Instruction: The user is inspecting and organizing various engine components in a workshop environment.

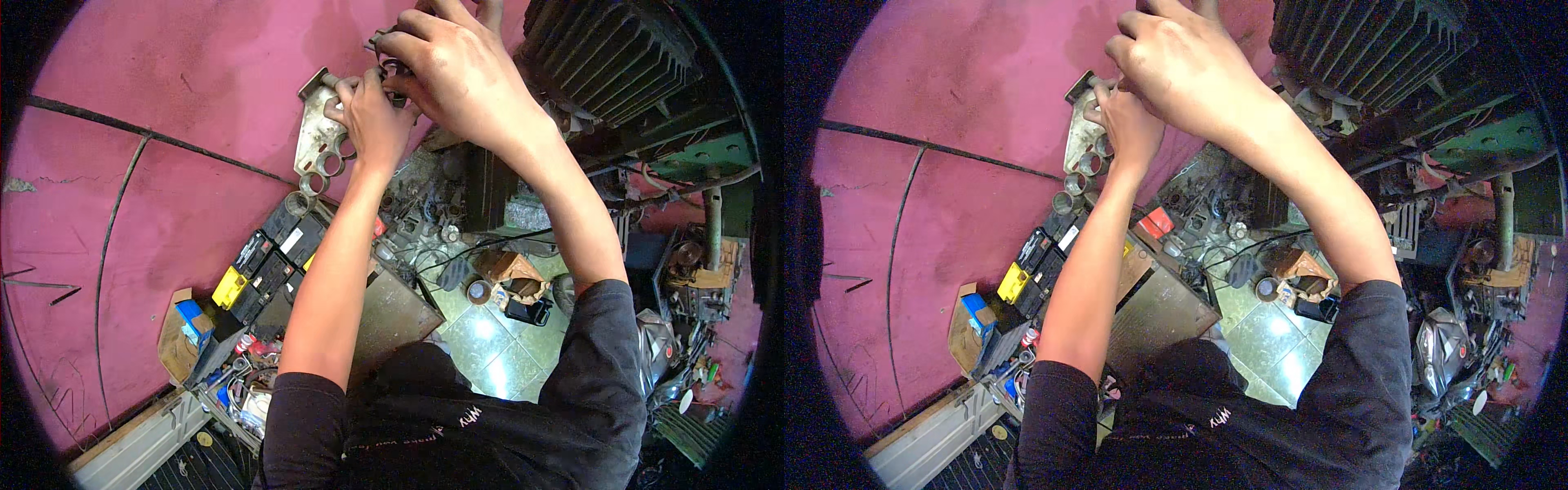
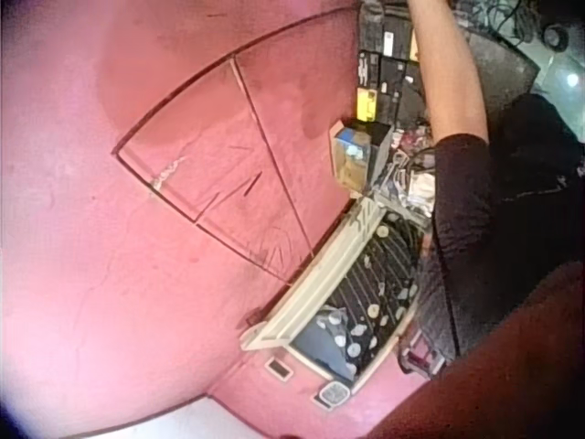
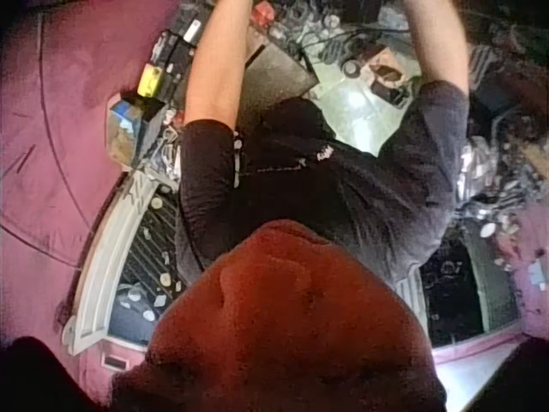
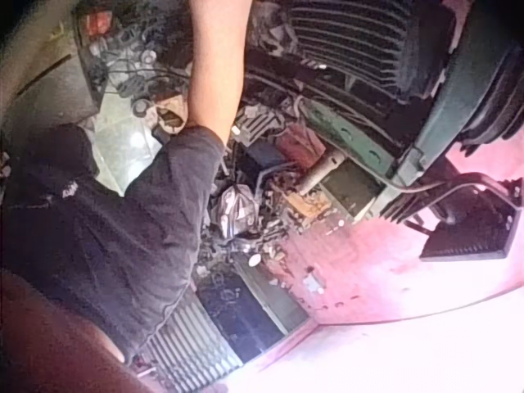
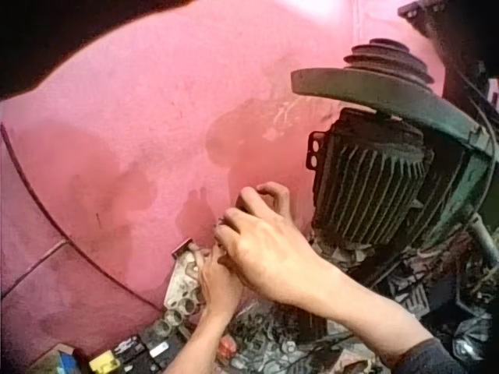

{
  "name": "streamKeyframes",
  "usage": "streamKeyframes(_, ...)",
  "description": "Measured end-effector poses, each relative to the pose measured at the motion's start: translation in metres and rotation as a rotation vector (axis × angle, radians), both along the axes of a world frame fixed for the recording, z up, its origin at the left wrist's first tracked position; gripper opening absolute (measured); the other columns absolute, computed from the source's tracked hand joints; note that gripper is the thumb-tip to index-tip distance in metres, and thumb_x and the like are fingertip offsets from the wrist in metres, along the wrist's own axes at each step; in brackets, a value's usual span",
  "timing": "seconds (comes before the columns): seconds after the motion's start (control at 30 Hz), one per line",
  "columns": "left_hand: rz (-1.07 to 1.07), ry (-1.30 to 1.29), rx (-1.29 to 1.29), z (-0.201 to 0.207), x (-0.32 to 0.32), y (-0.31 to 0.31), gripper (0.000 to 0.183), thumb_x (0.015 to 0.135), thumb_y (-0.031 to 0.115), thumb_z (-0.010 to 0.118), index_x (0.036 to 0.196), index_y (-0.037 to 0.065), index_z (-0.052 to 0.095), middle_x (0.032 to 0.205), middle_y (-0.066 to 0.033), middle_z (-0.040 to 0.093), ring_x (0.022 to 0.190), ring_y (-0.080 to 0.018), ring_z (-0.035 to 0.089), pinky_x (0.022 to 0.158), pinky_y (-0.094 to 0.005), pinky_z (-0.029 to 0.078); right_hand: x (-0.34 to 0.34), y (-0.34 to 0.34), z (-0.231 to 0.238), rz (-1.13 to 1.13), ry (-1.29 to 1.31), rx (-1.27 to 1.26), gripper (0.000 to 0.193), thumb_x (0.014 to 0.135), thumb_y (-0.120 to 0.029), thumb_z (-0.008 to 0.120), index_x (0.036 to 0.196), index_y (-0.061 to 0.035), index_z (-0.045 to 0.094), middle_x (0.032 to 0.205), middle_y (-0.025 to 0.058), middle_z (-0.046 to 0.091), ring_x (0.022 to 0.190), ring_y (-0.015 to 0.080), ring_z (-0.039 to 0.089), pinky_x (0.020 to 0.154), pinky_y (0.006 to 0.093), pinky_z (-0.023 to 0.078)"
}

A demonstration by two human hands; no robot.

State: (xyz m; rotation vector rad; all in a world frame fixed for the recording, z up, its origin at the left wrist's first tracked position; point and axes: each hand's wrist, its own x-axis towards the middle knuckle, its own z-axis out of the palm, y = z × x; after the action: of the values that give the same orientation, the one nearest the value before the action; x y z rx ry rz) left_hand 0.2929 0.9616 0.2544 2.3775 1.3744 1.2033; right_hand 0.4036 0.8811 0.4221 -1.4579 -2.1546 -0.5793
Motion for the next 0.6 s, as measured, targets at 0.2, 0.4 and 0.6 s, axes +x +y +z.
streamKeyframes(0.2,-0.024,-0.037,0.057,-0.003,0.000,0.002,0.057,0.064,0.022,0.093,0.111,0.008,0.064,0.106,-0.0085,0.072,0.119,-0.0342,0.058,0.099,-0.0588,0.032,-0.003,0.000,0.001,0.040,0.019,-0.004,0.016,0.081,-0.013,0.071,0.090,0.0007,0.072,0.092,0.0133,0.067,0.108,0.0317,0.057,0.109,0.0573,0.030)
streamKeyframes(0.4,-0.045,-0.036,0.034,-0.001,0.000,0.000,0.058,0.064,0.022,0.092,0.111,0.007,0.063,0.107,-0.0084,0.073,0.119,-0.0331,0.057,0.099,-0.0576,0.031,0.001,0.009,-0.015,0.019,-0.107,-0.023,0.016,0.084,-0.012,0.068,0.088,0.0019,0.074,0.093,0.0148,0.068,0.108,0.0318,0.058,0.111,0.0591,0.031)
streamKeyframes(0.6,-0.017,-0.030,-0.012,0.003,-0.001,-0.002,0.058,0.064,0.024,0.092,0.112,0.007,0.063,0.106,-0.0089,0.074,0.119,-0.0335,0.057,0.100,-0.0561,0.031,0.002,0.014,-0.013,0.013,-0.028,-0.124,0.017,0.084,-0.010,0.068,0.092,0.0038,0.074,0.093,0.0152,0.067,0.111,0.0320,0.057,0.111,0.0612,0.031)
